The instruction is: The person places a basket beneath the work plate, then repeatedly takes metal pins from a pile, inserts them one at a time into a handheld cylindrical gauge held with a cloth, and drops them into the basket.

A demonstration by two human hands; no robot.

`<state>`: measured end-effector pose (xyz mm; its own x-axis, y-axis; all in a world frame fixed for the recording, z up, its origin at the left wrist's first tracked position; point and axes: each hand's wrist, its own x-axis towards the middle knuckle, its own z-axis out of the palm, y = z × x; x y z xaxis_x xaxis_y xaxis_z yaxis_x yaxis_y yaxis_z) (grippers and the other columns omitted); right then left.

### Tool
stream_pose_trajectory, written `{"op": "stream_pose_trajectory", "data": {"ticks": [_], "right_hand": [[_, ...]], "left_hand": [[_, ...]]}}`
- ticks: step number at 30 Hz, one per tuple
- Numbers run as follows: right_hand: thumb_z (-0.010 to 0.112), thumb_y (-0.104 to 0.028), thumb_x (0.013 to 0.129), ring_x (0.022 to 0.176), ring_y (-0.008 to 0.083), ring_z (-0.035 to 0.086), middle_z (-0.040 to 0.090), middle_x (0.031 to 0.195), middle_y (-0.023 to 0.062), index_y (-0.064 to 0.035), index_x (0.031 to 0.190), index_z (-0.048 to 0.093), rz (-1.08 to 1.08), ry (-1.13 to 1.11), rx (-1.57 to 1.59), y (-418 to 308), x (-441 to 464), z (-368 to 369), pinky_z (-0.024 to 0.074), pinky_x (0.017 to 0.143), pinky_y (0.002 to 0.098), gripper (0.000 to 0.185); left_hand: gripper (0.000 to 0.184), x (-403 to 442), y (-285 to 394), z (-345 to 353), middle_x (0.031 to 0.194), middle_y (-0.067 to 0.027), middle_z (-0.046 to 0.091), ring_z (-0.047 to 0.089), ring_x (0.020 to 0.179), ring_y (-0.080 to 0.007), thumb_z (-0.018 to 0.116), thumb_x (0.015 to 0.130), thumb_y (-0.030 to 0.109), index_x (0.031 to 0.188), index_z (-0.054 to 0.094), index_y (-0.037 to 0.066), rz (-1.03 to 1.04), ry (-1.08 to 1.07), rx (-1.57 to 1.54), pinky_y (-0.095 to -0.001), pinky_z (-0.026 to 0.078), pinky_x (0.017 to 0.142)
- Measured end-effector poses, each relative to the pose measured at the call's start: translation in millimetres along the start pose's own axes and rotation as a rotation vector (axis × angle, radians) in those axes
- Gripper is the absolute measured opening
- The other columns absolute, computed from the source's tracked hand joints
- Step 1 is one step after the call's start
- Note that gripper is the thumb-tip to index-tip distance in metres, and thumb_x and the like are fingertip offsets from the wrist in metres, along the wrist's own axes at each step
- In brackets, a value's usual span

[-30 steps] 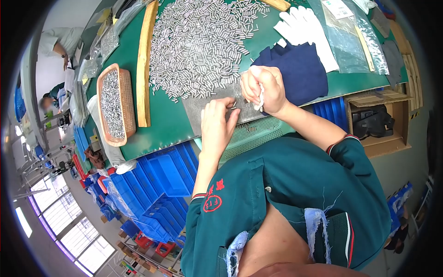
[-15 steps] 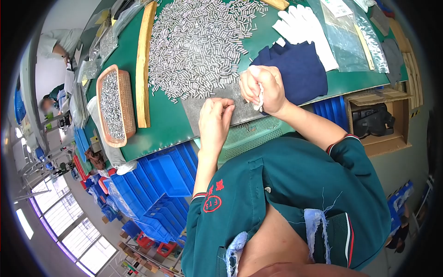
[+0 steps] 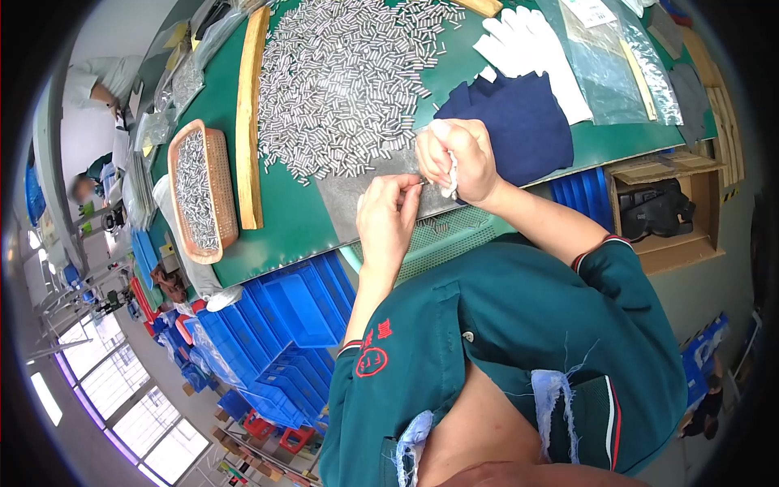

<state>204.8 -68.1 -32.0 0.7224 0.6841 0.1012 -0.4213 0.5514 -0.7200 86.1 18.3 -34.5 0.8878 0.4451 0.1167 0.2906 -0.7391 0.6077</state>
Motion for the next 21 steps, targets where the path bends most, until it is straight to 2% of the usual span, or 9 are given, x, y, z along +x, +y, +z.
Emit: {"op": "stream_pose_trajectory", "data": {"ticks": [11, 14, 16, 18, 20, 21], "right_hand": [[0.034, -0.019, 0.089, 0.034, 0.0107, 0.030, 0.036, 0.041, 0.0049, -0.0062, 0.048, 0.034, 0.007, 0.030, 0.074, 0, -1, -1, 0.0283, 0.036, 0.0256, 0.043], [0.034, -0.018, 0.089, 0.034, 0.0106, 0.030, 0.036, 0.041, 0.0047, -0.0061, 0.047, 0.034, -0.048, -0.026, -0.016, 5, -4, -1, 0.0282, 0.036, 0.0254, 0.044], [0.035, -0.018, 0.088, 0.034, 0.0106, 0.031, 0.037, 0.041, 0.0046, -0.0059, 0.046, 0.034, -0.371, -0.215, -0.376, 13, -3, -4, 0.0281, 0.036, 0.0251, 0.044], [0.035, -0.018, 0.088, 0.034, 0.0110, 0.032, 0.036, 0.041, 0.0043, -0.0060, 0.046, 0.034, -0.361, -0.257, -0.446, 8, -3, -3, 0.0286, 0.036, 0.0254, 0.044], [0.035, -0.020, 0.089, 0.034, 0.0108, 0.030, 0.035, 0.041, 0.0043, -0.0062, 0.048, 0.033, -0.071, 0.010, -0.052, 5, -1, -1, 0.0282, 0.036, 0.0255, 0.044], [0.034, -0.022, 0.090, 0.034, 0.0106, 0.029, 0.034, 0.041, 0.0041, -0.0064, 0.050, 0.032, 0.019, 0.076, 0.037, 0, 0, 1, 0.0276, 0.036, 0.0254, 0.043]], "left_hand": [[0.010, 0, 0, 2, 0.073, -0.0017, 0.056, 0.053, 0.059, -0.0151, 0.066, 0.073, 0.009, 0.081, 0.060, 0.009, -0.005, 0.012, 0.014, -0.0286, 0.039, 0.061], [0.010, -1, 0, 2, 0.073, -0.0020, 0.056, 0.053, 0.059, -0.0158, 0.066, 0.073, 0.009, 0.080, 0.059, 0.009, 0.025, 0.033, 0.043, -0.0294, 0.039, 0.061], [0.010, -1, -2, 1, 0.074, -0.0023, 0.056, 0.053, 0.060, -0.0164, 0.066, 0.073, 0.008, 0.081, 0.059, 0.009, 0.075, 0.028, 0.092, -0.0300, 0.039, 0.061], [0.010, 0, 0, 0, 0.074, -0.0025, 0.056, 0.053, 0.061, -0.0167, 0.066, 0.073, 0.008, 0.081, 0.059, 0.008, 0.069, 0.031, 0.081, -0.0302, 0.039, 0.062], [0.011, 0, 0, 1, 0.074, -0.0027, 0.056, 0.054, 0.062, -0.0170, 0.065, 0.073, 0.008, 0.082, 0.059, 0.008, 0.063, 0.030, 0.069, -0.0303, 0.040, 0.062], [0.011, 0, -2, 2, 0.075, -0.0027, 0.056, 0.054, 0.062, -0.0171, 0.065, 0.073, 0.008, 0.082, 0.059, 0.008, 0.054, 0.020, 0.045, -0.0303, 0.040, 0.063]]}}
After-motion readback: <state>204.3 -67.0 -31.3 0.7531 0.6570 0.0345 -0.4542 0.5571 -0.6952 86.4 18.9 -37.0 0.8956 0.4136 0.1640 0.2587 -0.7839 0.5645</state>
